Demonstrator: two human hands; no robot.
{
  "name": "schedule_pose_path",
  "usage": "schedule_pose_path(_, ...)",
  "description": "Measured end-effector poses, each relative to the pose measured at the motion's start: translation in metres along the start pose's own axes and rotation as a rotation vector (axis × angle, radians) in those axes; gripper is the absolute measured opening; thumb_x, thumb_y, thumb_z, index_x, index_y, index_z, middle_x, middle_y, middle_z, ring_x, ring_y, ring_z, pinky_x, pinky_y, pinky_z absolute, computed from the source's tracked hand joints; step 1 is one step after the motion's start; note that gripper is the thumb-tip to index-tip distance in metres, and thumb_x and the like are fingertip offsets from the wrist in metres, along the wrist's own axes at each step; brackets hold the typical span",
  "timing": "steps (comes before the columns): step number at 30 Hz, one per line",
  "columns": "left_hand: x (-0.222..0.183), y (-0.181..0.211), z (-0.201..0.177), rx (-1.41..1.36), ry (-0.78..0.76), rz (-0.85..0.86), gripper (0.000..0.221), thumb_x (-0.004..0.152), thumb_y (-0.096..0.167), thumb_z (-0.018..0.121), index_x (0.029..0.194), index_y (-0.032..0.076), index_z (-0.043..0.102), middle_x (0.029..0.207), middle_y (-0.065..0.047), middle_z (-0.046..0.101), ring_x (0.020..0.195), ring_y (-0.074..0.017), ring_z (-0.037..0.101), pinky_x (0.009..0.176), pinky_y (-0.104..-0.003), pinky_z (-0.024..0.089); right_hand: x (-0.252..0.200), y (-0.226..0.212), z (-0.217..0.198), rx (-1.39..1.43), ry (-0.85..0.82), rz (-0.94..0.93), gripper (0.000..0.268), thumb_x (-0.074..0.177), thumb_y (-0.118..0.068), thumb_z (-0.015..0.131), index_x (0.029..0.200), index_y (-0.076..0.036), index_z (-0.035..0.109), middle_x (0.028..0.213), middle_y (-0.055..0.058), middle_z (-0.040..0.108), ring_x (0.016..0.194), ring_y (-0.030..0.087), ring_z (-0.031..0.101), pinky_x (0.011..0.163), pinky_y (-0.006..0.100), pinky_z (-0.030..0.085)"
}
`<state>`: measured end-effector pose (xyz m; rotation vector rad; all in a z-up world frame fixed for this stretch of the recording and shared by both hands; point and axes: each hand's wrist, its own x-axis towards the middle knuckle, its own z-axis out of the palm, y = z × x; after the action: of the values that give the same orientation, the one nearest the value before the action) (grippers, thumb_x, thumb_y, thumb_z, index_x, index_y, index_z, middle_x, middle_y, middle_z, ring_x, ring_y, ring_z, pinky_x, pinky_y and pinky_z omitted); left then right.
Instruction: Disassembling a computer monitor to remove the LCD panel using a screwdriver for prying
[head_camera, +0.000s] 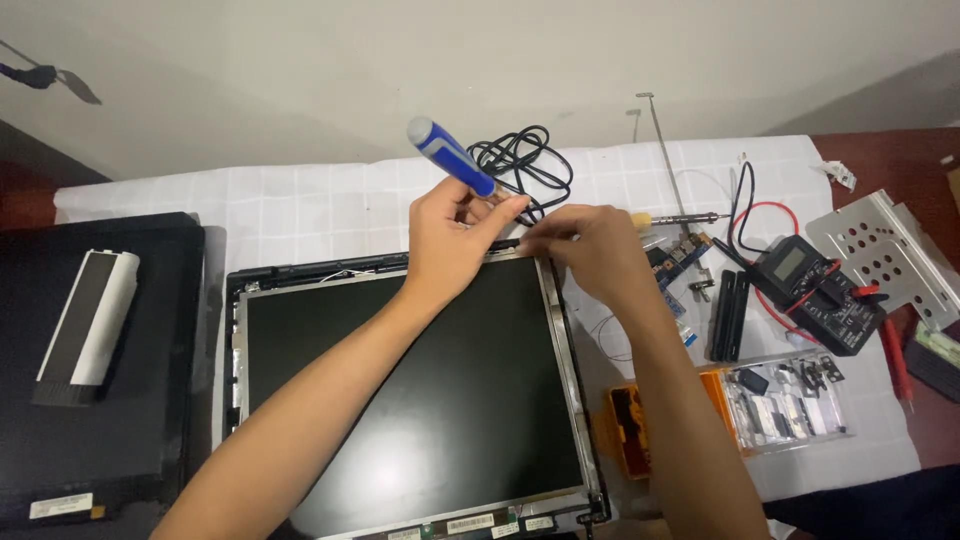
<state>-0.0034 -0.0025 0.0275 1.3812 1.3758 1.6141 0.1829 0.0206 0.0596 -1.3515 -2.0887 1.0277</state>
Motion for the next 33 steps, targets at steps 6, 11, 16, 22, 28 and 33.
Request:
schedule_pose_path(6,0.001,-0.006,0.0,0.023,0.024,0.056,0.016,0.085,0.017,0.088,0.086,0.01,0.073,0.051,-0.002,0.062,0.047,-0.0079,0.054,0.048,-0.022,0.047,0.006,0.012,0.004,0.022,0.02,-0.103,0.009,0.08,-0.012,0.082,0.088,-0.016,0.081,0.084,0.006,0.079,0.085,0.029,0.076,0.079,0.039,0.058)
schedule_pose_path(11,0.001,-0.006,0.0,0.038,0.001,0.0,0.015,0.086,0.018,0.086,0.086,0.011,0.072,0.055,-0.001,0.064,0.048,-0.0072,0.056,0.048,-0.02,0.047,0.009,0.013,0.002,0.052,0.001,-0.29,0.014,0.081,-0.001,0.079,0.087,-0.013,0.079,0.085,0.005,0.078,0.084,0.027,0.075,0.078,0.035,0.058)
schedule_pose_path(16,-0.001,0.003,0.001,0.023,0.006,0.041,0.016,0.086,0.014,0.086,0.085,0.009,0.07,0.069,-0.008,0.071,0.052,-0.0111,0.06,0.049,-0.025,0.049,0.013,0.018,0.003,0.05,0.0,-0.388,0.014,0.083,0.002,0.077,0.086,-0.011,0.077,0.084,0.006,0.075,0.082,0.027,0.073,0.076,0.036,0.057)
schedule_pose_path(22,-0.001,0.006,0.001,-0.042,0.016,0.036,0.017,0.088,0.013,0.084,0.087,0.007,0.068,0.074,-0.006,0.072,0.056,-0.0045,0.061,0.052,-0.02,0.05,0.01,0.01,0.001,-0.024,-0.016,-0.405,0.012,0.089,0.002,0.074,0.088,-0.01,0.075,0.08,0.006,0.072,0.076,0.026,0.069,0.076,0.036,0.056)
schedule_pose_path(28,0.002,-0.003,0.002,-0.047,-0.025,0.034,0.014,0.09,0.013,0.083,0.09,0.009,0.07,0.065,0.0,0.064,0.055,-0.0018,0.056,0.052,-0.017,0.046,-0.001,-0.003,-0.014,-0.073,0.013,-0.408,0.005,0.093,-0.004,0.074,0.093,-0.009,0.072,0.074,0.008,0.064,0.072,0.027,0.065,0.073,0.038,0.053)
schedule_pose_path(33,0.002,-0.009,0.001,0.119,-0.05,0.134,0.018,0.088,0.018,0.087,0.086,0.012,0.07,0.063,-0.004,0.066,0.052,-0.0106,0.062,0.052,-0.02,0.047,-0.052,-0.019,-0.033,0.088,0.067,-0.146,0.006,0.094,-0.01,0.076,0.1,-0.011,0.075,0.081,0.01,0.072,0.082,0.018,0.068,0.082,0.038,0.057)
